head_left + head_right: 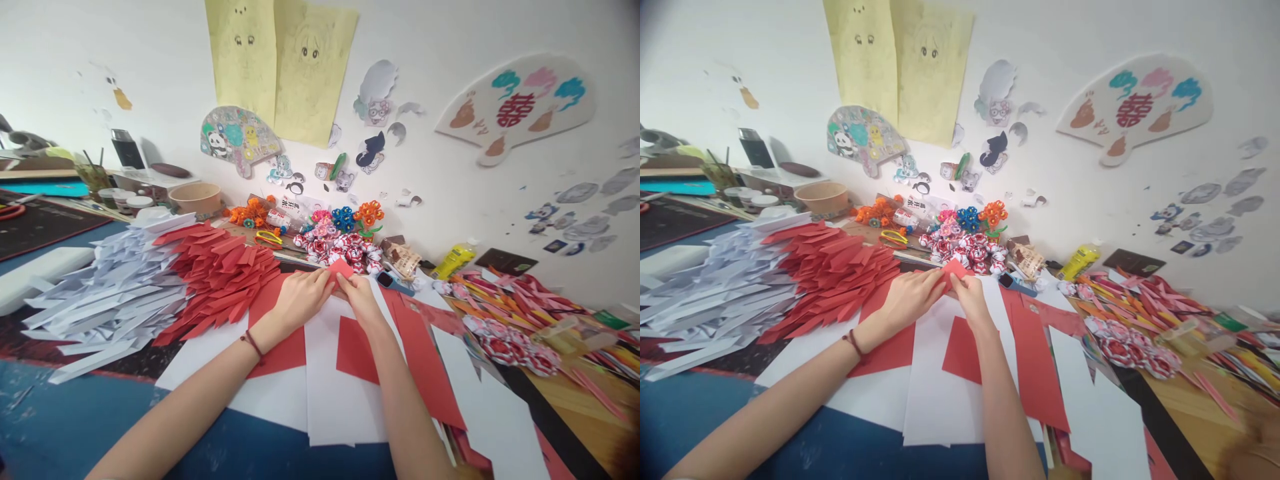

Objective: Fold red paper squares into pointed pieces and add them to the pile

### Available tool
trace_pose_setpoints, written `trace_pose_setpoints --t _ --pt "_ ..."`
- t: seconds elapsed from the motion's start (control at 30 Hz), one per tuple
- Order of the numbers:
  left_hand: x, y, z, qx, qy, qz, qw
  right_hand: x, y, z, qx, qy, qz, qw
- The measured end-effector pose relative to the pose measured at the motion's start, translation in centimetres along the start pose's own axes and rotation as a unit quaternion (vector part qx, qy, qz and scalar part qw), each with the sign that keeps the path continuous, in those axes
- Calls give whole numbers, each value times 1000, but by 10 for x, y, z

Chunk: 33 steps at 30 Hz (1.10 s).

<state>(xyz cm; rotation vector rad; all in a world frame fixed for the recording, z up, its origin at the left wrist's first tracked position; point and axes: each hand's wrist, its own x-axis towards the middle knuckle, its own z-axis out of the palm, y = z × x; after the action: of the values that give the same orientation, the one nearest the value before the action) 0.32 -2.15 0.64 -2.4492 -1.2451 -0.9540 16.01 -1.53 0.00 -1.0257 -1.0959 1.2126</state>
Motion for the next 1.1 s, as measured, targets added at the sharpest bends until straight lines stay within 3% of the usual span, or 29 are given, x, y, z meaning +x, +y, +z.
trace_pose_setpoints --t 0.13,0.23,0.5,0.6,0.8,0.97,1.1 --pt "4 -5 -4 -119 -7 -132 984 0 0 -4 -20 -38 -4 999" --pt "7 -13 -1 -232 -23 -169 958 0 -1 -5 -36 -47 -12 998" --pt "10 -26 16 -489 -36 -233 840 -1 -9 -7 -84 3 -44 996" --pt "11 -25 16 -534 -32 -247 808 -1 -9 -10 -102 22 -51 993" --pt "12 -22 13 -570 -21 -271 776 1 -8 -11 -118 29 -70 990" --pt "14 -18 4 -611 -26 -302 731 2 -8 -11 -147 41 -97 984" --pt "15 -19 -3 -626 -47 -302 718 0 -12 -9 -172 56 -127 975"
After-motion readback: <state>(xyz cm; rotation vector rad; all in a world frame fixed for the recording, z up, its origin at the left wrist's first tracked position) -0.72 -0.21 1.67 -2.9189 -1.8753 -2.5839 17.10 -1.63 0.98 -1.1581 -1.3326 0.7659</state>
